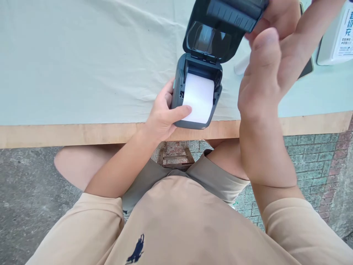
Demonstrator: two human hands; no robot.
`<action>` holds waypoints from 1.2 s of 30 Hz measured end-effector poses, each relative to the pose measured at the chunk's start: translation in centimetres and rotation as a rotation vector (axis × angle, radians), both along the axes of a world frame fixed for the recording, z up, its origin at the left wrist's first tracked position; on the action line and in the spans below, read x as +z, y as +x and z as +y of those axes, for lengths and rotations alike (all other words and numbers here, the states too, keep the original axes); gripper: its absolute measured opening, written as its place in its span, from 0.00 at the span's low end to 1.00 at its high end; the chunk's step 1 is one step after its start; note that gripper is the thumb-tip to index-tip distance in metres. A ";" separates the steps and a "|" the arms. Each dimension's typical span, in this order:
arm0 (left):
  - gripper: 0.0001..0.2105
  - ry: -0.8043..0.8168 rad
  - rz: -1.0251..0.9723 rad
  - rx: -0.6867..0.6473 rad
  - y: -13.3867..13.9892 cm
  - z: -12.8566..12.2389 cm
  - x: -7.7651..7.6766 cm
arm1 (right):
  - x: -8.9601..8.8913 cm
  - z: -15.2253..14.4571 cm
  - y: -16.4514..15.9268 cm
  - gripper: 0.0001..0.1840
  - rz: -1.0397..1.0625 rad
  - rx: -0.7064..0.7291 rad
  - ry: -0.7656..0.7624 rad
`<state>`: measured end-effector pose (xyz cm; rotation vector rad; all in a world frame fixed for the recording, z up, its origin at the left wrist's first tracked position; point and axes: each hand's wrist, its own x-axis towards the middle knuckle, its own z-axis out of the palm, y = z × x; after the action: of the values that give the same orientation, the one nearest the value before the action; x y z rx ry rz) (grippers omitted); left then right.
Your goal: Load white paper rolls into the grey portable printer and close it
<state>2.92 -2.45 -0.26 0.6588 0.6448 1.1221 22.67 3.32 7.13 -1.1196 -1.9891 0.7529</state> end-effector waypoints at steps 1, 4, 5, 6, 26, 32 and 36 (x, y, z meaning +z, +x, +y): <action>0.20 -0.008 0.001 0.014 0.0 0.0 0.0 | -0.1 -0.2 -0.1 0.24 0.005 -0.013 -0.022; 0.18 -0.025 0.010 0.041 0.1 0.0 0.0 | -1.1 -1.1 -0.7 0.25 0.008 -0.067 -0.057; 0.18 -0.025 0.011 0.037 0.1 0.0 0.0 | -1.5 -1.3 -1.0 0.25 0.015 -0.093 -0.059; 0.19 -0.026 0.011 0.028 0.1 0.0 0.1 | -2.0 -1.5 -1.3 0.24 0.040 -0.126 -0.044; 0.06 -0.060 -0.125 0.031 0.4 0.0 1.5 | -2.9 -2.1 -3.2 0.25 0.283 0.060 -0.431; 0.20 -0.088 -0.003 0.071 0.6 0.4 1.4 | -4.1 -1.9 -2.8 0.25 0.287 0.095 -0.392; 0.20 -0.091 0.014 0.055 0.5 0.4 1.3 | -4.4 -1.8 -2.6 0.27 0.273 0.127 -0.391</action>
<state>3.45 -2.09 1.04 0.5742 0.7255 1.1330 20.02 1.56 2.78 -1.0430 -1.7353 1.3310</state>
